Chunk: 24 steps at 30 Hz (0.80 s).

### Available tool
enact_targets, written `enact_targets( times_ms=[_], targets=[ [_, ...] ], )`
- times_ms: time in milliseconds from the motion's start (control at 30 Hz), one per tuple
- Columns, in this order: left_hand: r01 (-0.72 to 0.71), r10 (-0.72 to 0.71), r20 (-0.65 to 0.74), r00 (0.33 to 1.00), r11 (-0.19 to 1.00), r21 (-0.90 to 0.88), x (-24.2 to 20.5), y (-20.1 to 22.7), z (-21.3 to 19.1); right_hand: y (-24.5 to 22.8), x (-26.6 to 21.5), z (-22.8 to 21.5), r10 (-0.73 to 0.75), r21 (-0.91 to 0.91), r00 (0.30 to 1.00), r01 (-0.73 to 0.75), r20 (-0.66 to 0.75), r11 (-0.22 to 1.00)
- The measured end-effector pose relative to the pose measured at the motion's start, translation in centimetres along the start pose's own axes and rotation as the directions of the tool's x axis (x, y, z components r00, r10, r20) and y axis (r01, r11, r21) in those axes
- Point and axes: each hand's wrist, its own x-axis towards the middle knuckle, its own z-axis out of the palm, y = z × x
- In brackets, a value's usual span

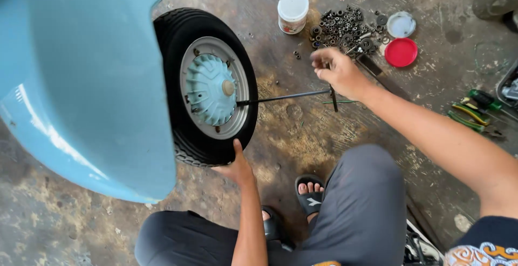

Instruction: Tightening nuts on a scooter wheel rim using a T-handle wrench

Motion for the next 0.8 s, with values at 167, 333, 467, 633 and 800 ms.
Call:
enact_targets(
  times_ms=[167,333,467,633,800],
  targets=[
    [0.013,-0.007,-0.082,0.997,0.997,0.081,-1.5,2.6,2.1,4.0,-1.3,-1.8,0.319,0.027,0.915,-0.336,0.248,0.941],
    [-0.001,-0.001,-0.029,1.0,0.998,-0.058,-0.5,-3.0,1.5,2.2,-1.7,-1.8,0.393,-0.011,0.747,-0.459,0.536,0.888],
    [-0.095,0.1,0.059,0.993,0.992,-0.083,0.8,-4.9,2.3,-1.4,-0.7,-1.3,0.463,-0.373,0.734,-0.302,0.496,0.878],
    [-0.047,0.046,0.098,0.994,0.999,0.016,0.3,-2.5,0.9,-0.3,-0.9,-1.4,0.207,-0.539,0.796,0.17,0.569,0.825],
    [-0.222,0.223,0.0,0.975,0.971,0.084,0.3,-2.5,-0.1,4.0,-1.2,-1.4,-0.574,-0.536,0.339,0.817,0.745,-0.213]
  ],
)
